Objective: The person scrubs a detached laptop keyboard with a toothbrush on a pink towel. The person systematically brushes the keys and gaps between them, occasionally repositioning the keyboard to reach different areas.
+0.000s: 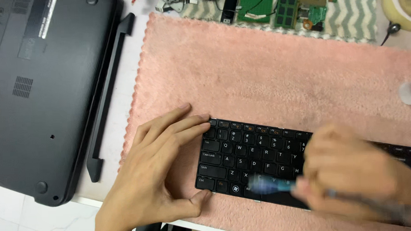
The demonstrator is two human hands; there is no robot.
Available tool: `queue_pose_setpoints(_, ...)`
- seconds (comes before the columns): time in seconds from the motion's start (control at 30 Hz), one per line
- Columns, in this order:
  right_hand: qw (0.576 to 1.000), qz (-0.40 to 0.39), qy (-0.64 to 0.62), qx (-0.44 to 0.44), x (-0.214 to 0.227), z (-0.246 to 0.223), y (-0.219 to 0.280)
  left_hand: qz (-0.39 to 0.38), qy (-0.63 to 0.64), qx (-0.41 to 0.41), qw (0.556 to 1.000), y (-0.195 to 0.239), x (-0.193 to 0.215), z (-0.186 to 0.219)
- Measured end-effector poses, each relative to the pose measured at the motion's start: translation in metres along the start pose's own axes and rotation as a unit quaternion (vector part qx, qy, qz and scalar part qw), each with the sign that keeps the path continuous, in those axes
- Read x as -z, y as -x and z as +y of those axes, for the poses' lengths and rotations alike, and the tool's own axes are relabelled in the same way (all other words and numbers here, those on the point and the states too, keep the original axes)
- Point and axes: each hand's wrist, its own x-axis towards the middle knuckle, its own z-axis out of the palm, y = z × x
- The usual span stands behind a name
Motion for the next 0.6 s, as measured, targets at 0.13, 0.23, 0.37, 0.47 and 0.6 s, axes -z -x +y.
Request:
queue_pose_setpoints(0.13,0.994,0.055,0.092,-0.018,0.0,0.005,-0.005,0.003,0.0,0.001,1.0,0.0,-0.001,0.001)
queue_pose_setpoints(0.23,1.0,-0.022,-0.012,0.009,0.001,0.002,-0.004,-0.003,0.007,0.002,1.0,0.0,0.0,0.001)
queue_pose_setpoints(0.37,0.984,0.091,0.08,-0.129,0.0,0.008,-0.001,-0.001,0.0,-0.003,1.0,0.0,-0.002,-0.001)
queue_pose_setpoints(0.47,1.0,0.006,-0.027,-0.002,0.001,0.008,-0.003,0.004,0.003,-0.001,1.0,0.001,-0.001,0.0)
queue_pose_setpoints(0.6,0.997,0.04,0.023,-0.069,0.009,0.014,-0.003,0.001,0.001,-0.001,1.0,0.0,-0.001,0.0)
